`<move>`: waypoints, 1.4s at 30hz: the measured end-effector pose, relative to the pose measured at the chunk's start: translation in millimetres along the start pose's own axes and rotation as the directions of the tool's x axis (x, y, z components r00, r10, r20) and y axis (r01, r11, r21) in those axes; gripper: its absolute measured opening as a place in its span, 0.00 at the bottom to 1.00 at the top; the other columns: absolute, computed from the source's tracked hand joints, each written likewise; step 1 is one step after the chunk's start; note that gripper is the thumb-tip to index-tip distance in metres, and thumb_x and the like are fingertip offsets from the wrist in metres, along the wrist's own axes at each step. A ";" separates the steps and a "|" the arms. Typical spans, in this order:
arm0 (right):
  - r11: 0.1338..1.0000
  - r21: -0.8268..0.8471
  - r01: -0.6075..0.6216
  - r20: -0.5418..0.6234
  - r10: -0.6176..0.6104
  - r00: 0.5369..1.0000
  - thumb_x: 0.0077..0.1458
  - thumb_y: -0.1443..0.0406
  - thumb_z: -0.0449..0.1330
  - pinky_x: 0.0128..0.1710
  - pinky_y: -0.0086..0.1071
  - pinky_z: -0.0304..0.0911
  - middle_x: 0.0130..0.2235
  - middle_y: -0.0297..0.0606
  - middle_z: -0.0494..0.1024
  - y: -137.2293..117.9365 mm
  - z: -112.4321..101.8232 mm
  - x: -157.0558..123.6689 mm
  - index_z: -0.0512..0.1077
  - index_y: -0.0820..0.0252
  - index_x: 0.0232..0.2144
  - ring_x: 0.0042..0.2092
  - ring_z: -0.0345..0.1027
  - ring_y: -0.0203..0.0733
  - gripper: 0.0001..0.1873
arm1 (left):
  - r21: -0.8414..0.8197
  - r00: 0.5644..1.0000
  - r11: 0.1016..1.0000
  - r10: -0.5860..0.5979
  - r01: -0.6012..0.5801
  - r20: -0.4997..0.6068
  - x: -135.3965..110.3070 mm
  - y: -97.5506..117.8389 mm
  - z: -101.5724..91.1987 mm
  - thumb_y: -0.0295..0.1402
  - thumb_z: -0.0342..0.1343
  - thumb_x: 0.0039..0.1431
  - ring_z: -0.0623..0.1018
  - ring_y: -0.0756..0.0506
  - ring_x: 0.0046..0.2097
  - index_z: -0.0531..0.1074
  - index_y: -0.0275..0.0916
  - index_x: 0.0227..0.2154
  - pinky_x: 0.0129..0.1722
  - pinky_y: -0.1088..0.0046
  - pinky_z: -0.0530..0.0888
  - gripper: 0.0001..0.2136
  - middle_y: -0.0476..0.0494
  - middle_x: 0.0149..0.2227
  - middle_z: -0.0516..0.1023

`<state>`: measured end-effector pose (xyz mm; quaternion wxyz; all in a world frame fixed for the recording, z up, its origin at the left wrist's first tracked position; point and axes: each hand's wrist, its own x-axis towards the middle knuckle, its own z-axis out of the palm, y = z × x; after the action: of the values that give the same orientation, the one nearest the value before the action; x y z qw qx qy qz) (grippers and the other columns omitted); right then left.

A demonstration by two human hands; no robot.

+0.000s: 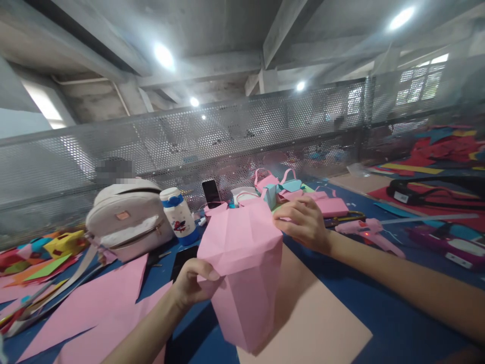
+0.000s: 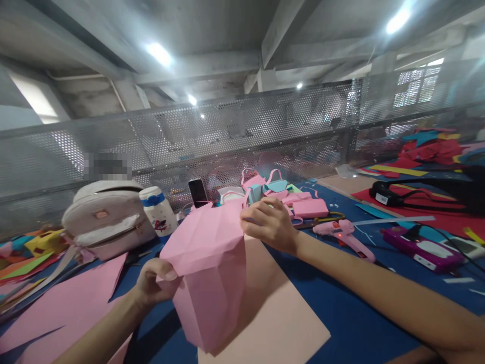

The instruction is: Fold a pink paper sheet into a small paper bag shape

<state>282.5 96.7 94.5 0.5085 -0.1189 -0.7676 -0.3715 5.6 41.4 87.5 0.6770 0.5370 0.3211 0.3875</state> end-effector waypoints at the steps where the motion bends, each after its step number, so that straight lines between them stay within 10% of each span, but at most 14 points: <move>1: 1.000 0.000 0.005 -0.002 -0.005 1.000 0.64 0.73 0.51 0.42 0.37 0.58 0.35 0.32 0.80 0.2 -0.1 0.0 0.68 0.56 0.34 0.38 0.71 0.37 0.10 | -0.036 0.997 0.999 -0.037 0.039 0.064 0.2 -0.1 -1.7 0.29 0.55 0.30 0.81 0.36 0.31 0.80 0.34 0.23 0.35 0.61 0.77 0.13 0.40 0.24 0.80; 8: 1.000 -0.019 -0.014 0.026 0.015 1.000 0.63 0.73 0.49 0.43 0.37 0.57 0.36 0.32 0.81 4.2 -0.4 0.1 0.68 0.55 0.35 0.39 0.70 0.38 0.12 | -0.164 0.950 0.983 -0.024 0.078 0.311 5.1 5.9 -8.6 0.32 0.60 0.43 0.77 0.32 0.50 0.79 0.34 0.43 0.50 0.59 0.72 0.20 0.38 0.42 0.82; 14: 0.999 0.003 -0.043 0.043 0.043 0.998 0.64 0.72 0.49 0.44 0.38 0.58 0.38 0.32 0.82 6.0 1.0 2.2 0.68 0.55 0.35 0.40 0.68 0.40 0.11 | 0.153 0.981 0.969 0.187 -0.194 0.057 13.4 6.9 -7.0 0.39 0.68 0.46 0.70 0.32 0.58 0.74 0.36 0.51 0.56 0.59 0.67 0.28 0.35 0.53 0.76; 23: 0.993 0.083 -0.087 0.022 0.085 0.996 0.62 0.73 0.50 0.45 0.37 0.58 0.40 0.30 0.82 7.8 1.3 -1.0 0.68 0.53 0.38 0.42 0.69 0.39 0.11 | 0.505 0.914 0.849 0.315 -0.151 -0.255 13.9 16.8 -4.1 0.35 0.72 0.39 0.80 0.36 0.42 0.79 0.32 0.39 0.45 0.61 0.76 0.21 0.36 0.39 0.82; 30: 0.990 0.130 -0.048 0.019 0.046 0.999 0.64 0.72 0.51 0.43 0.36 0.57 0.37 0.26 0.82 0.3 -6.6 5.3 0.69 0.51 0.38 0.39 0.68 0.37 0.11 | 0.526 0.808 0.816 0.467 -0.239 -0.359 30.9 3.0 -16.3 0.38 0.68 0.45 0.78 0.36 0.47 0.79 0.36 0.38 0.52 0.58 0.71 0.17 0.38 0.41 0.82; 34: 0.988 0.152 0.017 0.047 -0.024 0.999 0.64 0.72 0.52 0.43 0.34 0.57 0.34 0.26 0.81 -7.8 -9.1 8.6 0.71 0.53 0.38 0.37 0.67 0.35 0.11 | 0.499 0.810 0.838 0.444 -0.223 -0.383 35.4 -7.5 -17.6 0.38 0.68 0.46 0.69 0.35 0.59 0.67 0.40 0.56 0.58 0.54 0.65 0.33 0.35 0.58 0.71; 42: 0.978 0.195 -0.068 0.047 0.060 0.997 0.62 0.72 0.54 0.42 0.37 0.57 0.35 0.29 0.80 -15.2 -16.7 15.9 0.74 0.52 0.40 0.38 0.65 0.39 0.12 | 0.198 0.889 0.929 0.359 -0.312 -0.282 24.3 -13.1 18.1 0.40 0.59 0.58 0.56 0.36 0.67 0.53 0.50 0.64 0.61 0.56 0.62 0.33 0.43 0.68 0.54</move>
<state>278.2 71.4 105.0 0.5138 -0.1000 -0.8065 -0.2748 35.3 52.3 78.2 0.4983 0.5645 0.3544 0.5545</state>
